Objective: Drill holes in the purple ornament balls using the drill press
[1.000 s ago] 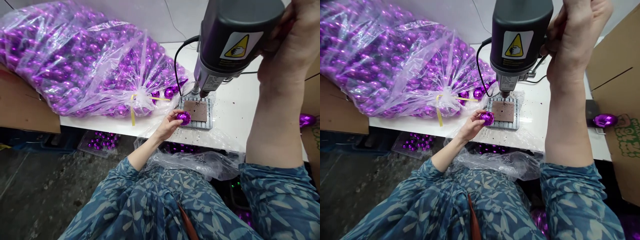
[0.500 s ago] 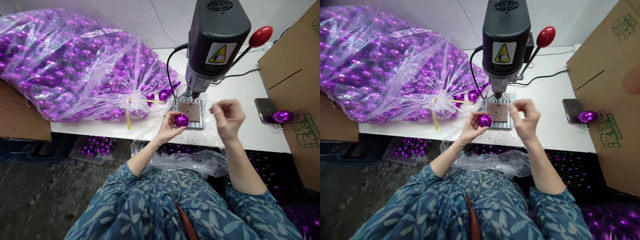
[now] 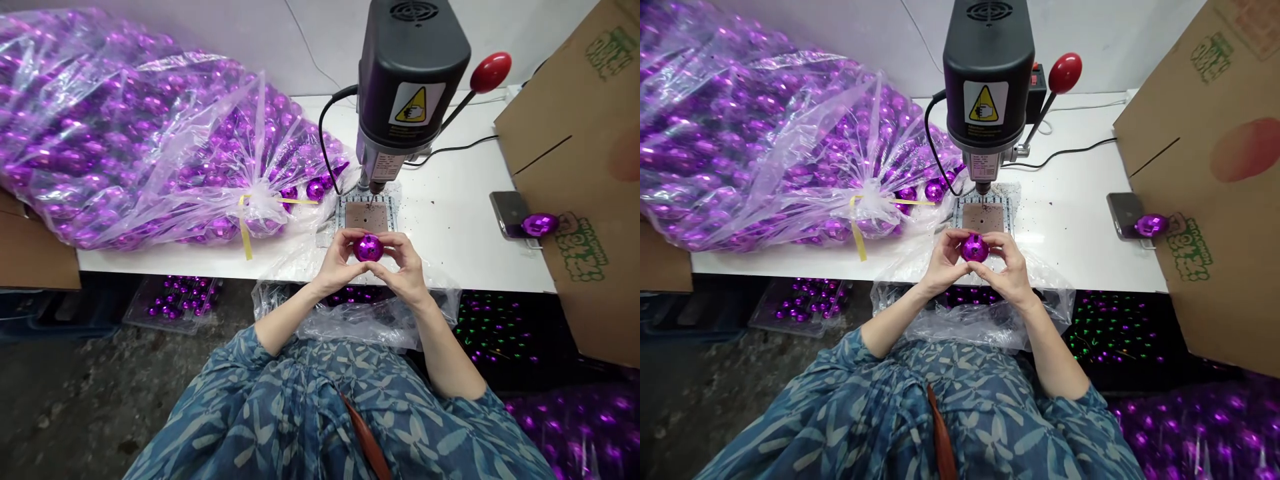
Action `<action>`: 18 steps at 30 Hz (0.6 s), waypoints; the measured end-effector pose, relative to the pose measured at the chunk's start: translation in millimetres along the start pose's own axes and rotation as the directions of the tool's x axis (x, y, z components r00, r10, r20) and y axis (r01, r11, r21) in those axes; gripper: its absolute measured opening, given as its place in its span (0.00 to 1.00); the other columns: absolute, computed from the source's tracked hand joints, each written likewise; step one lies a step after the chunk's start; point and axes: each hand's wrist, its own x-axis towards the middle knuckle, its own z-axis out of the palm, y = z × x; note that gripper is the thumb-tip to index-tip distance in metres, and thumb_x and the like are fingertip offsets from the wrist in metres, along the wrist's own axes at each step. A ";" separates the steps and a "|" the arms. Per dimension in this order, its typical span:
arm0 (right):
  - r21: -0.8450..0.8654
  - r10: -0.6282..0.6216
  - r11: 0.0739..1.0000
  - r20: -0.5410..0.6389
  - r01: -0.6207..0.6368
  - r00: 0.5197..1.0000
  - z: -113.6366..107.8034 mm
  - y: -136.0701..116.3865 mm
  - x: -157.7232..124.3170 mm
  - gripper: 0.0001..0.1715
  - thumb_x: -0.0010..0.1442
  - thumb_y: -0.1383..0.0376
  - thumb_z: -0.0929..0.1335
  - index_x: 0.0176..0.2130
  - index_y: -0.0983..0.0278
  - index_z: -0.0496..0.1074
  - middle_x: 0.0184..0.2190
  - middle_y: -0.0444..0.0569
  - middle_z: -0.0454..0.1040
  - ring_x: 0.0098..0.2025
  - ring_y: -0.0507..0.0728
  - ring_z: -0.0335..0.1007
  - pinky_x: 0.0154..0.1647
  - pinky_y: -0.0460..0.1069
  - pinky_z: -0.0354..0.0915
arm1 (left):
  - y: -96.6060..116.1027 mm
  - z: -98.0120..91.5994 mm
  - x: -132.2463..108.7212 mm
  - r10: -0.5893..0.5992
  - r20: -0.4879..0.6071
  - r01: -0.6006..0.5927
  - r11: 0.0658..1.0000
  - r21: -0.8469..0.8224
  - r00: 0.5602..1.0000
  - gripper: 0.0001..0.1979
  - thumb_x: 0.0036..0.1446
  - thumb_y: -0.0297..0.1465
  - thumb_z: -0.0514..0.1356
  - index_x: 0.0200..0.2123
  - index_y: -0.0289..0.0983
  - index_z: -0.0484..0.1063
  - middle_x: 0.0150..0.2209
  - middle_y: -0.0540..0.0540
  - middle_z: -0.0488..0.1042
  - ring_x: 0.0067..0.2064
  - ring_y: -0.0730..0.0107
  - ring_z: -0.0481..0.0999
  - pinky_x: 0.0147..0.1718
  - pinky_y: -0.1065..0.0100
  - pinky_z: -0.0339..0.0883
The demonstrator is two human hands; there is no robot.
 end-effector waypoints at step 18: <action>0.238 0.247 0.969 -0.916 -0.068 0.315 -168.7 26.1 -53.0 0.32 0.70 0.42 0.63 0.50 0.68 0.71 0.36 0.46 0.71 0.34 0.46 0.66 0.34 0.44 0.69 | -9.7 -62.4 -27.5 0.037 -0.037 -0.010 0.826 0.564 0.999 0.23 0.66 0.42 0.67 0.60 0.42 0.71 0.54 0.39 0.81 0.56 0.57 0.82 0.57 0.51 0.76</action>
